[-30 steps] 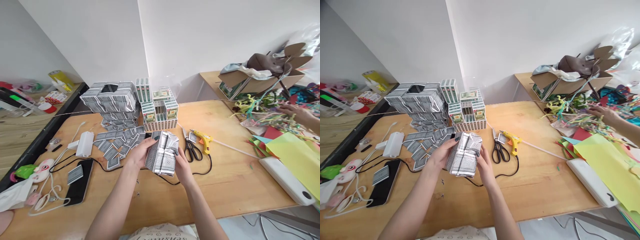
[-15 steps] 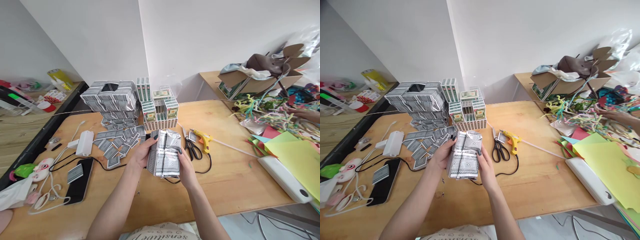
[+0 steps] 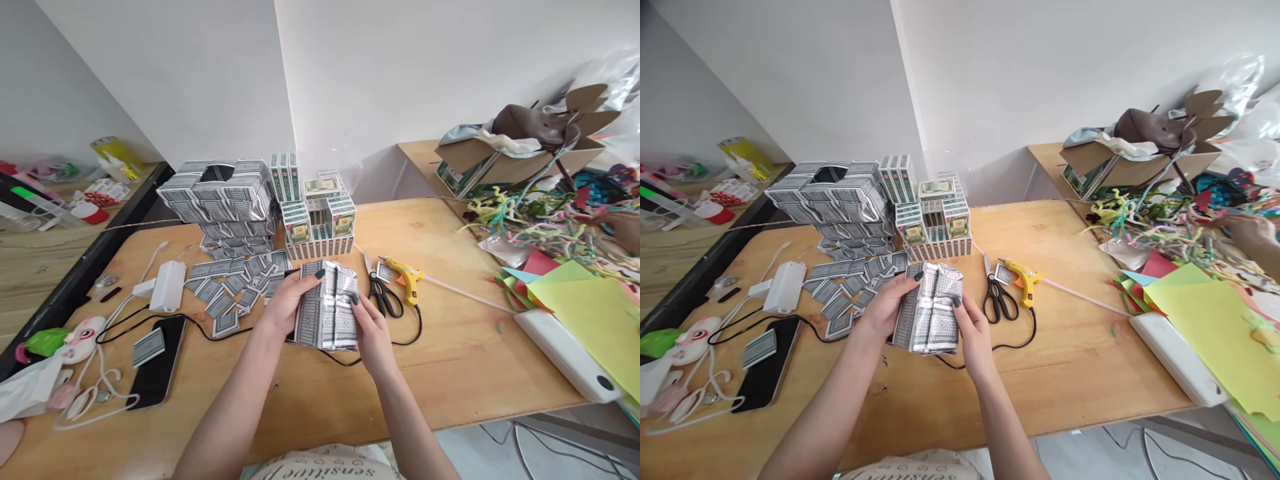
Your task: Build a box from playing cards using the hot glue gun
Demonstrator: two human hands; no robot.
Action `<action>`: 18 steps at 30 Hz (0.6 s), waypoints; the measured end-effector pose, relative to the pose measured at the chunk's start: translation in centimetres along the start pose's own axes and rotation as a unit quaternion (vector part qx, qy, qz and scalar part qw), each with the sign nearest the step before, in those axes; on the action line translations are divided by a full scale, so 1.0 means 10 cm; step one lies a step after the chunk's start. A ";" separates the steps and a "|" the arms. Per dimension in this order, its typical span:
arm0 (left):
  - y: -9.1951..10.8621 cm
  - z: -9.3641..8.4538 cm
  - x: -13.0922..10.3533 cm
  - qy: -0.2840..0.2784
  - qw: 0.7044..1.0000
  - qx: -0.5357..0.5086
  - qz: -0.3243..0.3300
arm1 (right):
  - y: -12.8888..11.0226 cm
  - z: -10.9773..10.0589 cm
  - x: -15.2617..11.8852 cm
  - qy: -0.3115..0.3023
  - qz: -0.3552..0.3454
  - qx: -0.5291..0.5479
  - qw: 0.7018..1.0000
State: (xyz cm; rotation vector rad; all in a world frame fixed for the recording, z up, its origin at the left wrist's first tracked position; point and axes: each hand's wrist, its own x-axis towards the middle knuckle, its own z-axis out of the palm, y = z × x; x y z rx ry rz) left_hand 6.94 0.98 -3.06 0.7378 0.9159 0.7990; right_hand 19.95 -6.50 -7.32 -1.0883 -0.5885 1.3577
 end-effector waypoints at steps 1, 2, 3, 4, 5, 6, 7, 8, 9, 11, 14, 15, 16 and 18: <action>-0.01 0.01 0.00 0.004 1.000 0.008 0.009 | -0.01 0.00 0.00 0.008 -0.008 -0.021 1.000; -0.01 0.03 0.00 0.009 0.999 0.023 0.022 | -0.03 0.00 0.00 0.012 -0.019 -0.042 0.999; -0.03 0.04 0.01 0.014 0.998 0.045 0.039 | -0.04 0.01 0.00 0.010 -0.029 -0.064 0.997; -0.04 0.05 0.01 0.016 0.995 0.073 0.058 | -0.04 0.02 0.00 0.003 -0.038 -0.086 0.996; -0.06 0.06 0.02 0.017 0.991 0.107 0.076 | -0.04 0.03 0.00 -0.006 -0.045 -0.106 0.993; -0.08 0.06 0.02 0.019 0.985 0.148 0.090 | -0.03 0.04 0.01 -0.015 -0.049 -0.122 0.991; -0.09 0.06 0.01 0.023 0.975 0.197 0.095 | -0.02 0.05 0.02 -0.022 -0.048 -0.132 0.990; -0.10 0.06 -0.01 0.029 0.963 0.251 0.095 | 0.00 0.06 0.03 -0.025 -0.045 -0.135 0.990; -0.10 0.06 -0.04 0.037 0.946 0.307 0.093 | 0.03 0.07 0.04 -0.026 -0.041 -0.131 0.990; -0.08 0.04 -0.14 0.057 0.904 0.413 0.095 | 0.08 0.06 0.07 -0.019 -0.037 -0.113 0.993; 0.02 -0.06 -0.34 0.082 0.850 0.504 0.129 | 0.16 -0.02 0.12 0.008 -0.037 -0.080 0.996; 0.06 -0.13 -0.40 0.093 0.844 0.511 0.134 | 0.18 -0.05 0.14 0.016 -0.031 -0.065 0.997; 0.08 -0.21 -0.44 0.114 0.843 0.506 0.141 | 0.19 -0.09 0.15 0.021 -0.021 -0.049 0.998; 0.10 -0.40 -0.47 0.194 0.834 0.487 0.173 | 0.20 -0.15 0.17 0.020 0.005 -0.012 1.000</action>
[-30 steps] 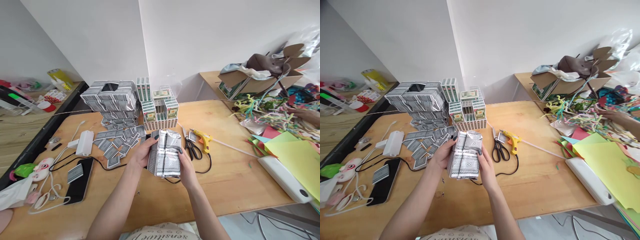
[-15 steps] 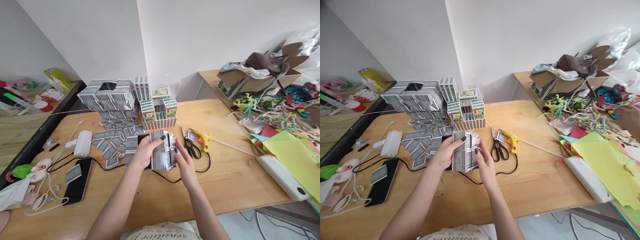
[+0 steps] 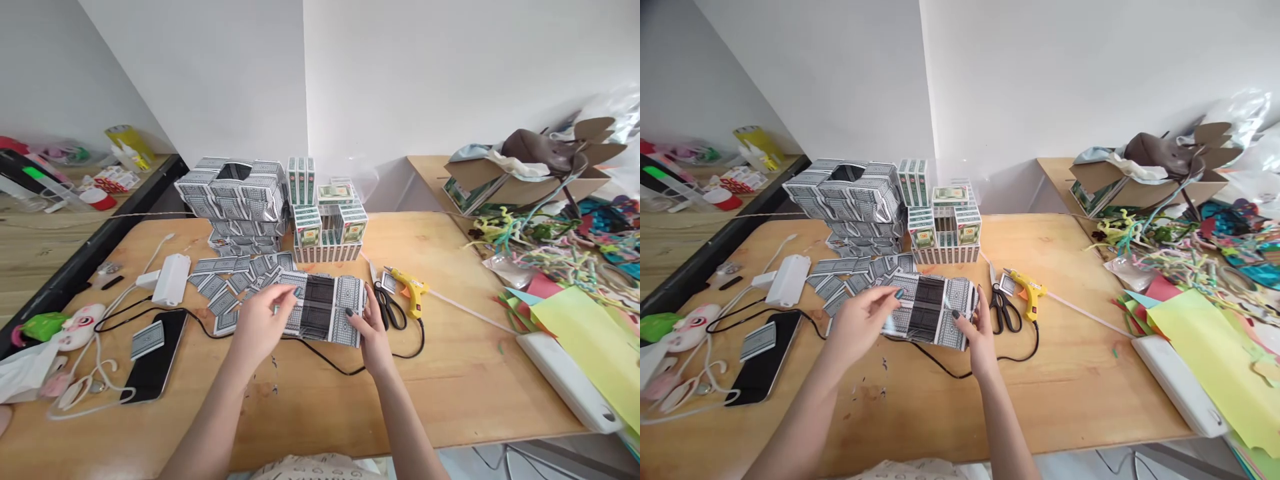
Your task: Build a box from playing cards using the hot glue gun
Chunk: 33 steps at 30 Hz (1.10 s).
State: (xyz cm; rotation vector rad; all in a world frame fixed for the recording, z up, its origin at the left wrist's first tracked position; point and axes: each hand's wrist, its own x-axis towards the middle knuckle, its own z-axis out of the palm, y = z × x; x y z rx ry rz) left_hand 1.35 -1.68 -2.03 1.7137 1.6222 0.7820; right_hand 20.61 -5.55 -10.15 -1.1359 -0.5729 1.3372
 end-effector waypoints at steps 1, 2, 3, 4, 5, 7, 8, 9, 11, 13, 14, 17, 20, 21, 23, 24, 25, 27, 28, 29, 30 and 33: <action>-0.09 -0.04 0.01 0.036 0.999 0.000 -0.001 | 0.00 -0.02 0.01 -0.006 0.013 0.017 1.000; -0.19 -0.06 0.02 0.050 0.999 -0.004 -0.009 | 0.00 -0.04 0.01 -0.014 0.024 0.031 0.999; -0.27 -0.06 0.03 0.045 0.998 -0.030 -0.030 | 0.00 -0.04 0.02 -0.023 0.035 0.040 0.998; -0.35 -0.06 0.04 0.022 0.994 -0.084 -0.063 | 0.00 -0.04 0.02 -0.029 0.044 0.046 0.998; -0.41 -0.04 0.03 -0.016 0.984 -0.149 -0.094 | 0.00 -0.04 0.02 -0.034 0.051 0.045 0.997; -0.48 -0.01 0.02 -0.087 0.950 -0.266 -0.138 | 0.02 -0.02 0.01 -0.035 0.055 0.029 0.997; -0.50 0.01 0.01 -0.106 0.935 -0.303 -0.150 | 0.03 -0.01 0.01 -0.032 0.051 0.012 0.998; -0.52 0.04 0.01 -0.113 0.926 -0.324 -0.155 | 0.03 -0.01 0.00 -0.028 0.044 -0.011 0.999; -0.56 0.09 0.04 -0.104 0.925 -0.335 -0.150 | 0.04 0.00 0.01 -0.019 0.019 -0.073 0.997; -0.60 0.15 0.11 -0.092 0.932 -0.324 -0.131 | 0.05 0.00 0.03 -0.011 -0.014 -0.140 0.990; -0.63 0.19 0.16 -0.085 0.940 -0.308 -0.119 | 0.06 -0.01 0.05 -0.008 -0.030 -0.168 0.985; -0.70 0.30 0.27 -0.053 0.976 -0.198 -0.075 | 0.11 -0.01 0.13 0.003 -0.074 -0.221 0.972; -0.72 0.38 0.28 -0.057 0.991 -0.115 -0.048 | 0.19 -0.02 0.19 0.011 -0.118 -0.279 0.953; -0.71 0.40 0.27 -0.056 0.992 -0.101 -0.046 | 0.22 -0.02 0.20 0.009 -0.132 -0.307 0.942; -0.70 0.43 0.22 -0.044 0.994 -0.091 -0.042 | 0.26 -0.02 0.21 0.012 -0.156 -0.362 0.919; -0.70 0.43 0.19 -0.039 0.994 -0.096 -0.038 | 0.27 -0.01 0.21 0.017 -0.167 -0.383 0.908; -0.70 0.42 0.18 -0.036 0.993 -0.110 -0.033 | 0.28 -0.01 0.21 0.024 -0.176 -0.397 0.900; -0.75 0.36 0.16 -0.031 0.988 -0.149 -0.026 | 0.29 0.01 0.21 0.044 -0.185 -0.412 0.891; -0.80 0.31 0.16 -0.026 0.985 -0.167 -0.026 | 0.29 0.01 0.21 0.052 -0.185 -0.416 0.889; -0.86 0.25 0.17 -0.021 0.984 -0.176 -0.030 | 0.28 0.01 0.22 0.059 -0.184 -0.418 0.888; -0.93 0.18 0.18 -0.002 0.984 -0.171 -0.042 | 0.28 0.01 0.22 0.065 -0.182 -0.419 0.887; -1.18 -0.01 0.18 0.061 0.992 -0.088 -0.062 | 0.28 0.00 0.22 0.066 -0.183 -0.413 0.890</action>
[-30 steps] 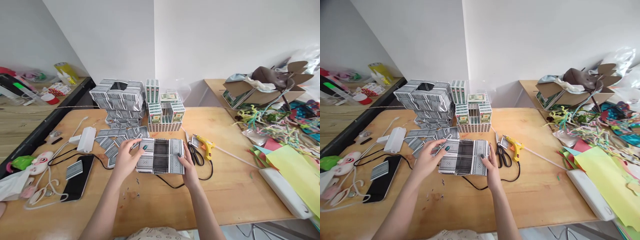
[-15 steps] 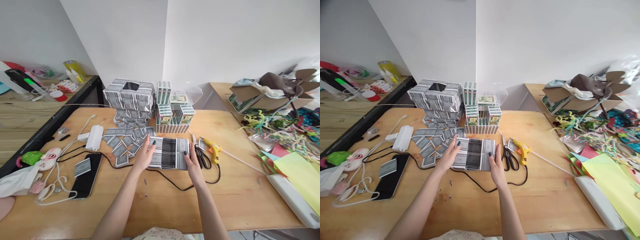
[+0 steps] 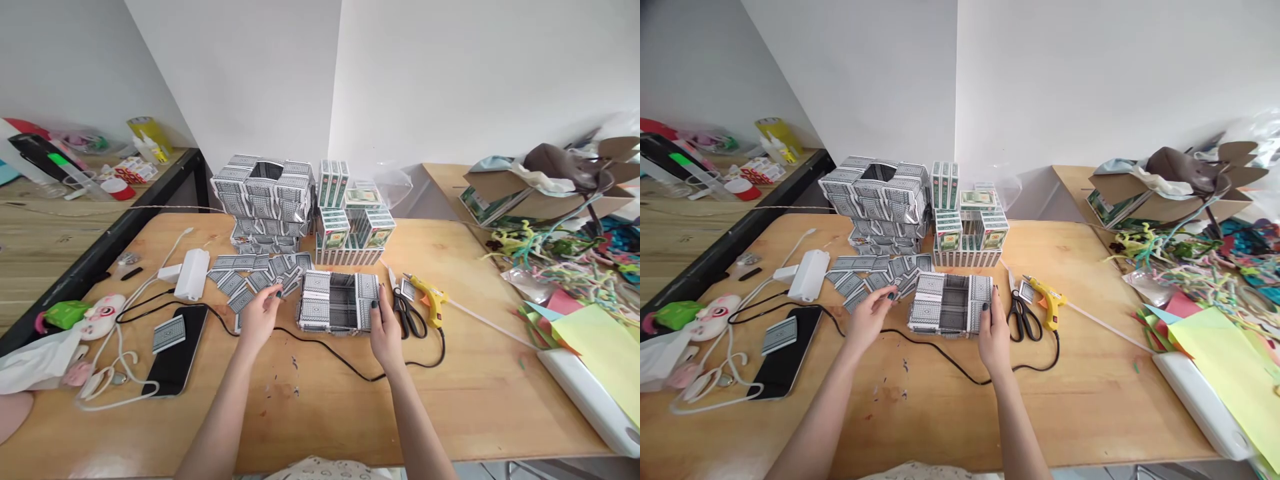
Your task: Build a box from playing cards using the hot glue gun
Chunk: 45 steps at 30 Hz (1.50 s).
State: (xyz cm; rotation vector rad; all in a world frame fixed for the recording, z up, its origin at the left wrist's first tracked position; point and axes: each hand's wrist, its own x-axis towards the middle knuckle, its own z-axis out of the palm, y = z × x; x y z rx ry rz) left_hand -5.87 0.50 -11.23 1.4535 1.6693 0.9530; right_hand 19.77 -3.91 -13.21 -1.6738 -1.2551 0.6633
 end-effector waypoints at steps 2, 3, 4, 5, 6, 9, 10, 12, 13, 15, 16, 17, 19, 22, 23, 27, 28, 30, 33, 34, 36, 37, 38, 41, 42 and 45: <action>-0.12 -0.11 0.00 0.036 0.995 0.086 0.032 | 0.01 -0.01 -0.01 -0.001 -0.005 0.006 1.000; -0.17 -0.14 -0.01 0.054 0.990 0.118 0.052 | 0.02 -0.01 -0.02 0.001 -0.006 0.009 1.000; -0.20 -0.15 -0.03 0.064 0.985 0.142 0.074 | 0.02 -0.01 -0.03 0.004 -0.005 0.009 1.000; -0.23 -0.16 -0.06 0.068 0.981 0.157 0.093 | 0.02 -0.01 -0.04 0.008 -0.003 0.008 1.000; -0.24 -0.15 -0.08 0.065 0.979 0.161 0.109 | 0.02 -0.01 -0.05 0.014 0.001 0.005 1.000; -0.22 -0.11 -0.10 0.040 0.978 0.152 0.134 | 0.01 -0.02 -0.09 0.034 0.015 -0.001 0.999; -0.22 -0.10 -0.07 0.037 0.978 0.153 0.140 | 0.01 -0.02 -0.11 0.040 0.018 -0.002 0.999; -0.22 -0.10 0.06 0.050 0.971 0.178 0.153 | -0.01 -0.01 -0.13 0.052 0.025 -0.004 0.998; -0.22 -0.12 0.17 0.066 0.965 0.196 0.158 | -0.01 0.00 -0.14 0.059 0.028 -0.005 0.998; -0.26 -0.17 0.40 0.102 0.948 0.250 0.167 | -0.01 0.03 -0.16 0.075 0.031 -0.004 0.997; -0.28 -0.20 0.52 0.104 0.939 0.279 0.173 | -0.01 0.04 -0.17 0.085 0.030 -0.003 0.996; -0.29 -0.23 0.62 0.102 0.930 0.308 0.172 | -0.01 0.06 -0.18 0.094 0.029 0.000 0.995; -0.31 -0.29 0.75 0.094 0.917 0.356 0.154 | -0.01 0.08 -0.20 0.105 0.028 0.006 0.994; -0.33 -0.33 0.74 0.096 0.900 0.405 0.131 | 0.00 0.09 -0.20 0.113 0.034 0.015 0.993; -0.34 -0.33 0.69 0.098 0.896 0.418 0.117 | -0.01 0.09 -0.20 0.116 0.034 0.017 0.993; -0.41 -0.31 0.53 0.065 0.897 0.431 0.076 | -0.01 0.08 -0.17 0.119 0.032 0.025 0.992; -0.43 -0.31 0.52 0.057 0.899 0.427 0.075 | 0.00 0.08 -0.17 0.116 0.033 0.029 0.992; -0.45 -0.33 0.51 0.044 0.904 0.419 0.074 | 0.01 0.07 -0.17 0.107 0.034 0.037 0.993; -0.45 -0.38 0.52 0.036 0.913 0.400 0.072 | 0.04 0.07 -0.17 0.100 0.033 0.041 0.994; -0.44 -0.40 0.52 0.040 0.917 0.390 0.073 | 0.05 0.07 -0.18 0.099 0.031 0.041 0.994; -0.41 -0.44 0.51 0.050 0.921 0.379 0.073 | 0.05 0.07 -0.19 0.096 0.025 0.041 0.994; -0.39 -0.44 0.50 0.053 0.920 0.382 0.072 | 0.05 0.06 -0.19 0.096 0.023 0.042 0.994; -0.36 -0.43 0.49 0.054 0.917 0.390 0.072 | 0.05 0.06 -0.19 0.096 0.024 0.043 0.994; -0.23 -0.33 0.47 0.047 0.908 0.401 0.112 | 0.04 0.06 -0.19 0.101 0.036 0.048 0.993; -0.17 -0.26 0.48 0.037 0.909 0.389 0.144 | 0.04 0.06 -0.19 0.102 0.040 0.049 0.993; -0.01 -0.02 0.60 -0.042 0.914 0.337 0.221 | 0.03 0.06 -0.19 0.106 0.043 0.055 0.992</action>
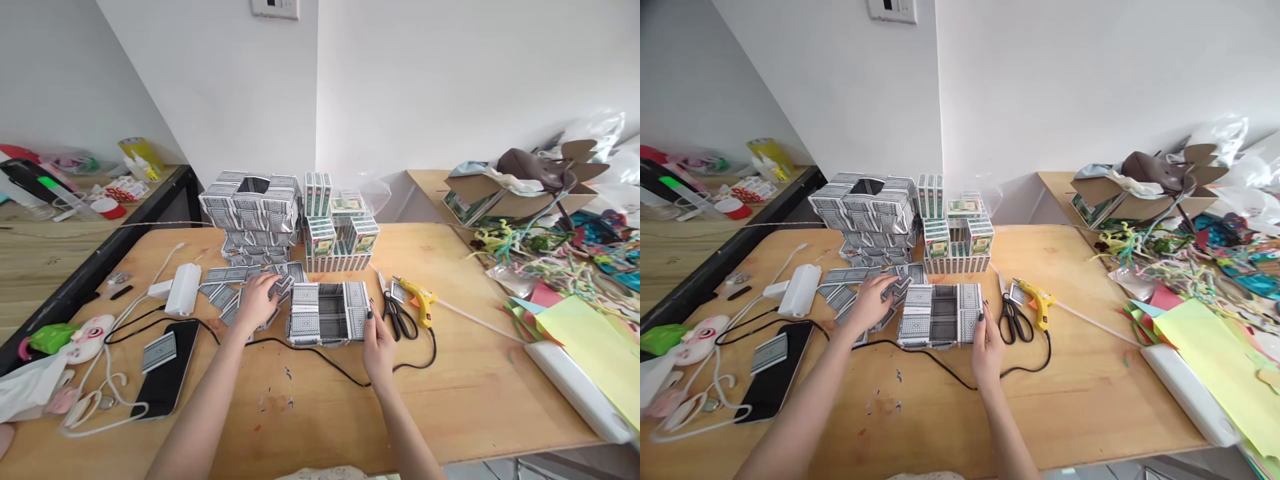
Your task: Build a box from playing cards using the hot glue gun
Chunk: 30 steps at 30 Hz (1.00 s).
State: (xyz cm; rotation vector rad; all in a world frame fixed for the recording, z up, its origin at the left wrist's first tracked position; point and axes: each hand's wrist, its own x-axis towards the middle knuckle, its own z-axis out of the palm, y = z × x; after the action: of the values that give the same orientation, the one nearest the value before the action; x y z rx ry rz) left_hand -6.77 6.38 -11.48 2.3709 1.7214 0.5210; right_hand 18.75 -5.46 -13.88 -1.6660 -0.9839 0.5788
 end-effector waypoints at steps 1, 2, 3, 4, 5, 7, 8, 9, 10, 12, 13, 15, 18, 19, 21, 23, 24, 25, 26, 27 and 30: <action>0.05 0.04 0.10 -0.022 0.999 -0.019 0.014 | 0.00 0.00 0.00 0.001 0.000 0.002 1.000; 0.08 0.08 0.20 -0.040 0.999 -0.026 0.012 | 0.00 -0.01 0.01 0.002 0.001 0.003 1.000; 0.10 0.12 0.30 -0.050 0.998 -0.025 0.010 | -0.01 -0.01 0.01 0.002 0.002 0.006 1.000; 0.12 0.17 0.40 -0.055 0.998 -0.022 0.006 | -0.01 -0.02 0.01 0.000 0.003 0.010 1.000; 0.12 0.21 0.48 -0.062 0.998 -0.017 -0.001 | -0.01 -0.02 0.01 -0.002 0.003 0.014 1.000; 0.12 0.27 0.61 -0.075 0.997 -0.006 -0.019 | -0.01 -0.04 0.01 -0.008 0.002 0.023 1.000; 0.12 0.29 0.65 -0.080 0.996 -0.002 -0.028 | -0.01 -0.05 0.00 -0.010 0.001 0.027 1.000; 0.13 0.31 0.68 -0.084 0.996 0.000 -0.037 | -0.01 -0.05 -0.01 -0.011 0.001 0.029 1.000; 0.14 0.32 0.69 -0.086 0.995 0.002 -0.045 | -0.02 -0.06 -0.01 -0.011 0.001 0.031 0.999; 0.16 0.33 0.68 -0.085 0.994 -0.001 -0.062 | -0.03 -0.07 -0.03 -0.011 -0.002 0.034 0.999; 0.17 0.32 0.67 -0.082 0.994 -0.005 -0.068 | -0.03 -0.08 -0.03 -0.013 -0.005 0.036 0.999; 0.19 0.29 0.65 -0.074 0.994 -0.020 -0.074 | -0.01 -0.10 -0.01 -0.025 -0.009 0.044 0.999; 0.21 0.17 0.61 -0.043 0.995 -0.046 -0.081 | 0.06 -0.19 0.06 -0.019 0.010 0.047 0.999; 0.21 0.11 0.59 -0.027 0.994 -0.051 -0.088 | 0.09 -0.23 0.10 -0.003 0.024 0.042 0.999; 0.21 -0.02 0.53 0.007 0.993 -0.057 -0.104 | 0.18 -0.35 0.18 0.046 0.053 0.018 0.997; 0.21 -0.13 0.44 0.038 0.990 -0.065 -0.123 | 0.26 -0.48 0.24 0.091 0.061 -0.025 0.994; 0.21 -0.18 0.39 0.053 0.986 -0.078 -0.137 | 0.28 -0.54 0.26 0.102 0.062 -0.044 0.992; 0.20 -0.21 0.33 0.072 0.977 -0.123 -0.158 | 0.29 -0.59 0.27 0.107 0.061 -0.058 0.991; 0.20 -0.22 0.27 0.088 0.964 -0.177 -0.179 | 0.29 -0.61 0.28 0.103 0.060 -0.066 0.991; 0.20 -0.22 0.20 0.107 0.945 -0.235 -0.200 | 0.27 -0.62 0.27 0.090 0.059 -0.060 0.992; 0.20 -0.17 0.01 0.142 0.885 -0.370 -0.244 | 0.12 -0.54 0.21 -0.014 0.048 0.033 0.998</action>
State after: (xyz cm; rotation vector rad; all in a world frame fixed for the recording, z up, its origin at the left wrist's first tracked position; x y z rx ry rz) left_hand -5.62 5.68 -9.25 1.3253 1.7051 1.2059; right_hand 24.47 -6.70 -13.10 -1.6565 -0.9000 0.6932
